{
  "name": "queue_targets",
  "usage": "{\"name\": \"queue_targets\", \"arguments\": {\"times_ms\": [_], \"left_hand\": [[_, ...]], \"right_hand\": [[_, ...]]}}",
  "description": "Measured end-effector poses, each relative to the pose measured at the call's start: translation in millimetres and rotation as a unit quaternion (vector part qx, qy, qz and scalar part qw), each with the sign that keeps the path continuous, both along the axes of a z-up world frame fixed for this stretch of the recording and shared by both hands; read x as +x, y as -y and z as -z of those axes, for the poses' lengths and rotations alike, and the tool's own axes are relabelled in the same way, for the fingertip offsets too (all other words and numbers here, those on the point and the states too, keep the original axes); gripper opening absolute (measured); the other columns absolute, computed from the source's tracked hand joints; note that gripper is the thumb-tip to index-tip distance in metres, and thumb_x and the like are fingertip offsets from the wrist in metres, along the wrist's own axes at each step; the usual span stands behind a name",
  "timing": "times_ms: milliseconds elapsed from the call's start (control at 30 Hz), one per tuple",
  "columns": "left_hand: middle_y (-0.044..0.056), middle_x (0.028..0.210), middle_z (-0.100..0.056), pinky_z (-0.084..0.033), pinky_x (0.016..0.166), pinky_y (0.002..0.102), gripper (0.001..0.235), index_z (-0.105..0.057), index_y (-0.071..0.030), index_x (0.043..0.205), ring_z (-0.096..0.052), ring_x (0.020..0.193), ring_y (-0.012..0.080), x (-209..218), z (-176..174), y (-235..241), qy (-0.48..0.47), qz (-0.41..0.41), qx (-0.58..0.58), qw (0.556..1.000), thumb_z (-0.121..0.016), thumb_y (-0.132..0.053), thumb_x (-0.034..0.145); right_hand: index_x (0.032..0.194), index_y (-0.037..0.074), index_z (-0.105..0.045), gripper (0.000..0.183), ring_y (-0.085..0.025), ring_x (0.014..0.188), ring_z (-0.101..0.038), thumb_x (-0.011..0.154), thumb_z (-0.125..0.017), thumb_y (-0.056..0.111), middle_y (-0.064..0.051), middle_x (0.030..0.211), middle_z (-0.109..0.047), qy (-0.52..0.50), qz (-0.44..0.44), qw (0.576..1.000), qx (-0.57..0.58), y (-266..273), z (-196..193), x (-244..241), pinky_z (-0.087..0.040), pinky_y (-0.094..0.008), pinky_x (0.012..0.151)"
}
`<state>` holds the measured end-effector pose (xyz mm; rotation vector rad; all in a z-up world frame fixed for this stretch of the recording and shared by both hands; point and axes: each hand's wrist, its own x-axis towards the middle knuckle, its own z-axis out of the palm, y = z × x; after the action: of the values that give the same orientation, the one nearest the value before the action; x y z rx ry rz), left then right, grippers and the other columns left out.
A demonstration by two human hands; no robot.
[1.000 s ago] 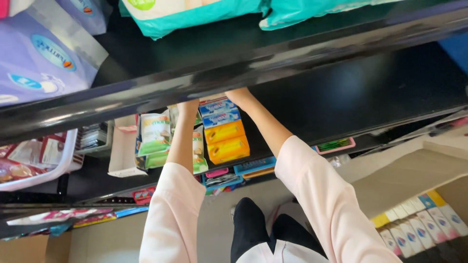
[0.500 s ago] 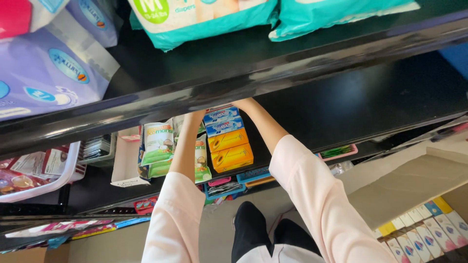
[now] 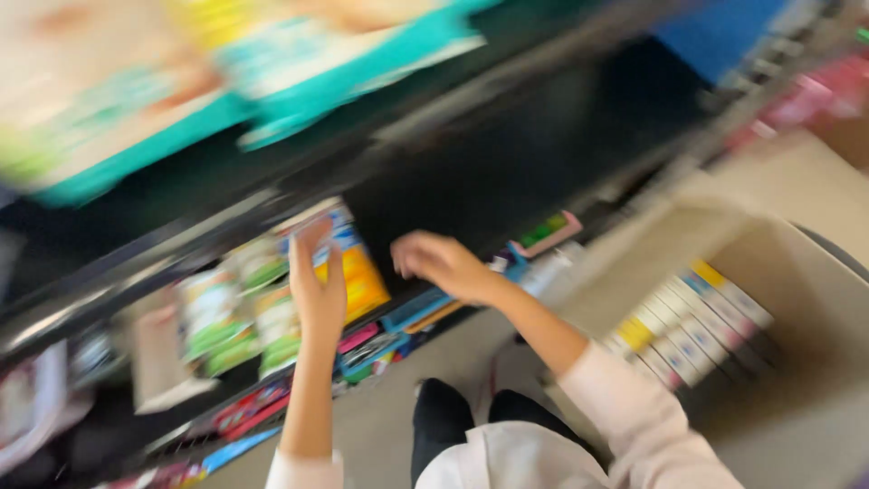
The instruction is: Stock various packaged personal care items from a cardboard box onto shelves in a store.
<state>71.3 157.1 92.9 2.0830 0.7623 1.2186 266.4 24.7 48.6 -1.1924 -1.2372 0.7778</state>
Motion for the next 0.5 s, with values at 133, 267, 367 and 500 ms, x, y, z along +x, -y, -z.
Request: {"name": "queue_targets", "arguments": {"times_ms": [133, 267, 367, 500], "left_hand": [[0.012, 0.114, -0.071, -0.055, 0.094, 0.038, 0.022, -0.066, -0.003, 0.119, -0.071, 0.11, 0.0274, 29.5, -20.1, 110.6, -0.089, 0.268, -0.122, 0.952, -0.063, -0.005, 0.098], [0.012, 0.115, -0.072, -0.056, 0.09, 0.038, 0.024, -0.066, -0.005, 0.121, -0.07, 0.111, 0.0292, 67.1, 12.3, 171.7, -0.164, 0.382, -0.163, 0.895, -0.064, -0.008, 0.097], [0.012, 0.114, -0.073, -0.055, 0.086, 0.037, 0.022, -0.068, -0.007, 0.119, -0.07, 0.109, 0.0307, 91.9, 20.6, 209.7, -0.218, 0.421, -0.143, 0.869, -0.064, -0.011, 0.097], [0.008, 0.115, -0.072, -0.057, 0.079, 0.036, 0.024, -0.067, -0.01, 0.118, -0.073, 0.1, 0.0285, 122.0, 22.3, 253.2, -0.281, 0.445, -0.26, 0.809, -0.061, -0.014, 0.096]], "right_hand": [[0.134, 0.003, -0.058, 0.032, -0.015, 0.113, -0.066, 0.104, -0.055, 0.016, -0.004, 0.118, -0.069, -0.086, 0.044, 0.989, -0.113, 158.4, -10.0, 27.8, -0.052, -0.033, 0.1], [0.131, 0.004, -0.059, 0.031, -0.014, 0.111, -0.068, 0.101, -0.053, 0.01, -0.005, 0.114, -0.07, -0.084, 0.233, 0.956, -0.158, 316.5, 111.4, 88.4, -0.053, -0.033, 0.099], [0.126, 0.002, -0.063, 0.033, -0.024, 0.098, -0.069, 0.095, -0.065, 0.014, -0.012, 0.109, -0.07, 0.067, 0.374, 0.846, -0.374, 406.4, 202.4, 103.8, -0.058, -0.038, 0.087], [0.131, 0.002, -0.05, 0.059, -0.036, 0.107, -0.065, 0.088, -0.08, 0.029, -0.021, 0.123, -0.058, 0.202, 0.284, 0.708, -0.613, 456.2, 281.7, 84.6, -0.057, -0.044, 0.089]]}}
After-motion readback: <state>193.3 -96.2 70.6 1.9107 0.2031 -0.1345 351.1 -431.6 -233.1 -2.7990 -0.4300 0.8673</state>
